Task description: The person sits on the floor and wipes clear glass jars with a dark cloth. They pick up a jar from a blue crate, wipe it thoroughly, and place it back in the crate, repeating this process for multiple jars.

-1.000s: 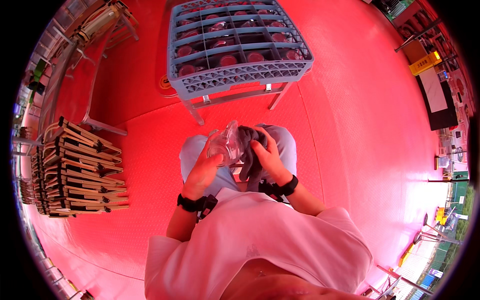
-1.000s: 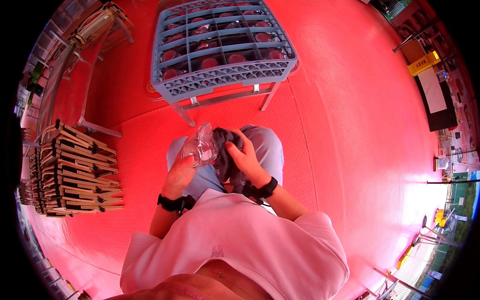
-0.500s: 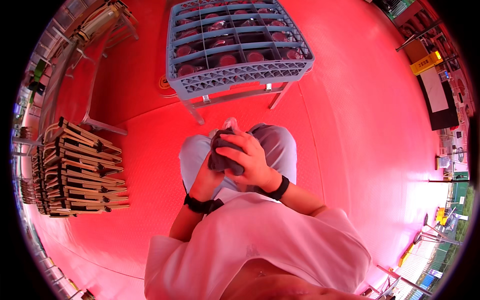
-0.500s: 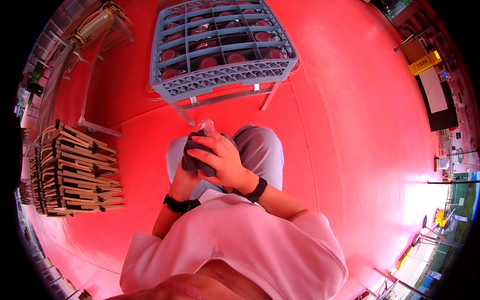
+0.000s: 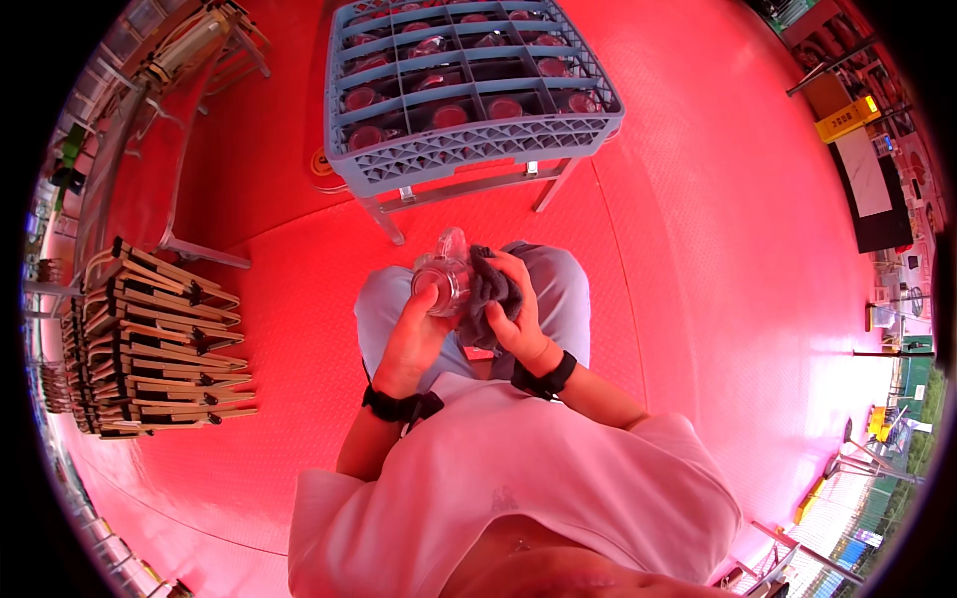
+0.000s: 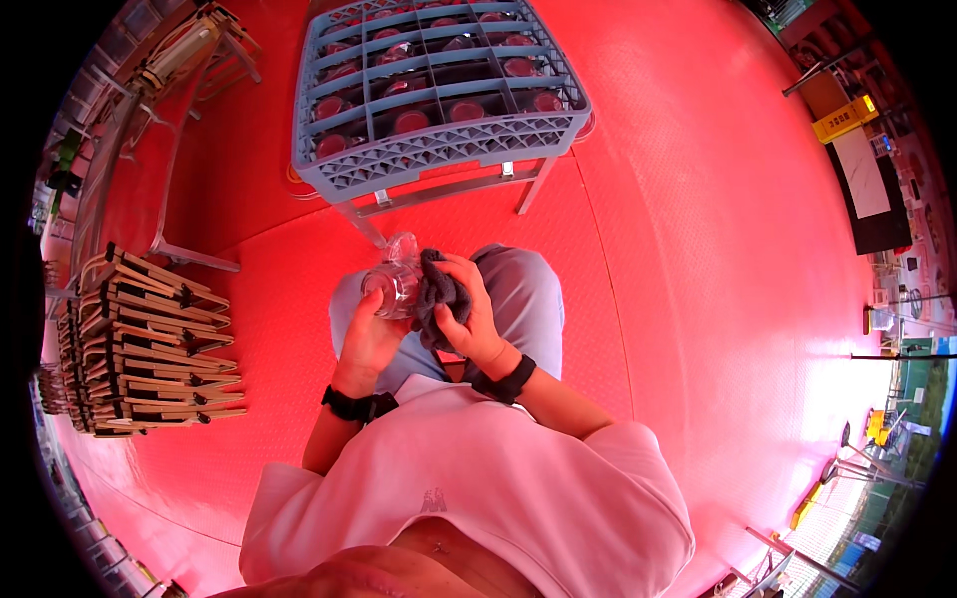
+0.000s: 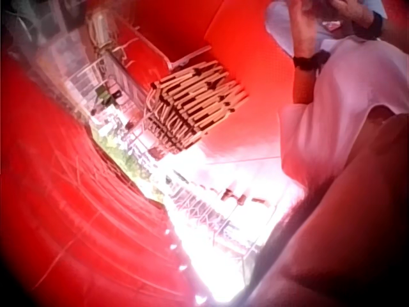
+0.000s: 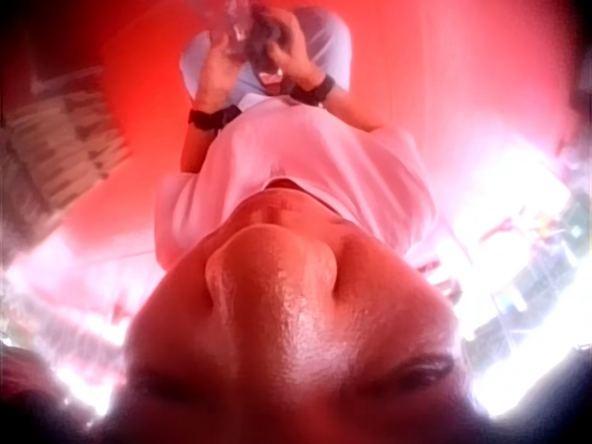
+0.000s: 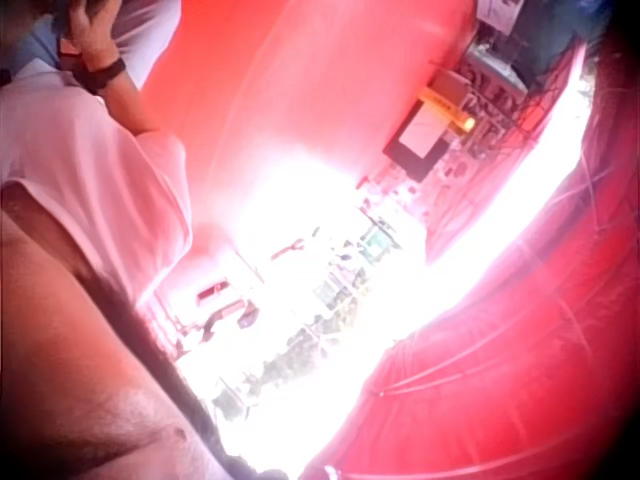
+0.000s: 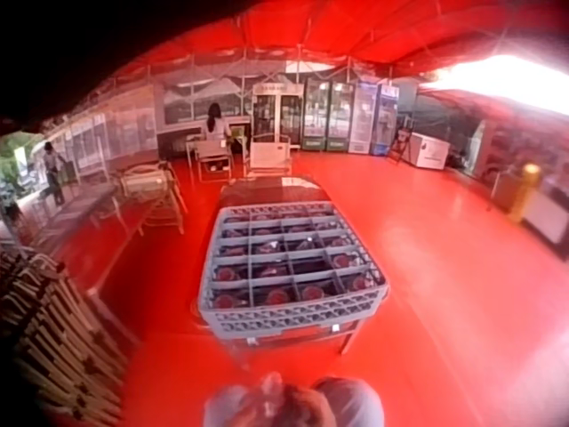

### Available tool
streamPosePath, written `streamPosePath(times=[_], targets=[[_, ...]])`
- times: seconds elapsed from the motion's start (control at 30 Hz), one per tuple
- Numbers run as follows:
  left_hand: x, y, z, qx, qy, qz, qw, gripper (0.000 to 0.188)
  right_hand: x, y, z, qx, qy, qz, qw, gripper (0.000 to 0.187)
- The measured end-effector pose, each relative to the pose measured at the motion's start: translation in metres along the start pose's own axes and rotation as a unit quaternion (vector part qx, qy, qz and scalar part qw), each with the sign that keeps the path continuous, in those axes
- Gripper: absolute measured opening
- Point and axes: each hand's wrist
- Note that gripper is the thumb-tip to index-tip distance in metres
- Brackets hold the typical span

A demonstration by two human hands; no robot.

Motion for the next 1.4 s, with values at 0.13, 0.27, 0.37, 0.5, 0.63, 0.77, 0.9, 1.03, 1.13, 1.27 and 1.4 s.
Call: streamPosePath(times=[0.13,0.27,0.37,0.5,0.63,0.77,0.9,1.03,1.13,1.27,1.4], targets=[[-0.002,0.006,-0.001,0.003,0.017,0.002,1.0,0.074,-0.008,0.005,0.008,0.099,-0.123,0.037,0.987,0.045],[-0.004,0.008,0.005,-0.022,0.006,-0.017,1.0,0.072,0.002,0.009,-0.009,0.133,-0.156,0.082,0.975,0.043],[-0.003,0.0,0.01,-0.022,-0.01,-0.019,1.0,0.068,0.016,0.008,-0.036,0.07,-0.041,0.059,0.995,0.046],[0.006,0.013,-0.01,-0.087,0.028,-0.037,0.995,0.06,0.034,0.0,-0.062,-0.147,0.127,-0.11,0.975,0.056],[-0.002,0.028,-0.044,-0.229,-0.015,-0.058,0.972,0.042,0.029,-0.022,-0.054,-0.264,0.198,-0.138,0.934,0.057],[-0.003,0.013,-0.018,-0.195,0.033,-0.005,0.98,0.057,0.02,-0.013,-0.024,-0.249,0.229,-0.122,0.933,0.056],[0.001,0.005,-0.006,-0.088,-0.011,0.036,0.995,0.064,0.014,-0.006,-0.005,-0.207,0.219,-0.088,0.95,0.058],[0.007,0.007,-0.001,-0.089,-0.04,0.02,0.995,0.067,0.011,0.003,-0.004,-0.175,0.097,-0.049,0.978,0.059],[0.007,0.009,0.004,-0.072,-0.057,0.005,0.996,0.068,0.012,0.015,-0.004,-0.158,-0.008,-0.028,0.987,0.052],[0.004,0.015,0.002,0.005,-0.043,0.012,0.999,0.067,0.021,0.035,-0.001,-0.09,-0.071,0.023,0.993,0.052],[0.003,0.023,-0.006,0.071,0.001,0.005,0.997,0.064,0.043,0.023,-0.053,-0.119,0.046,-0.041,0.991,0.054]])
Point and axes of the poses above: each hand's wrist, its own x-axis towards the middle knuckle, its own y-axis out of the back of the hand, z = x × y, and after that the axes turned 8 degrees about x, right-handed
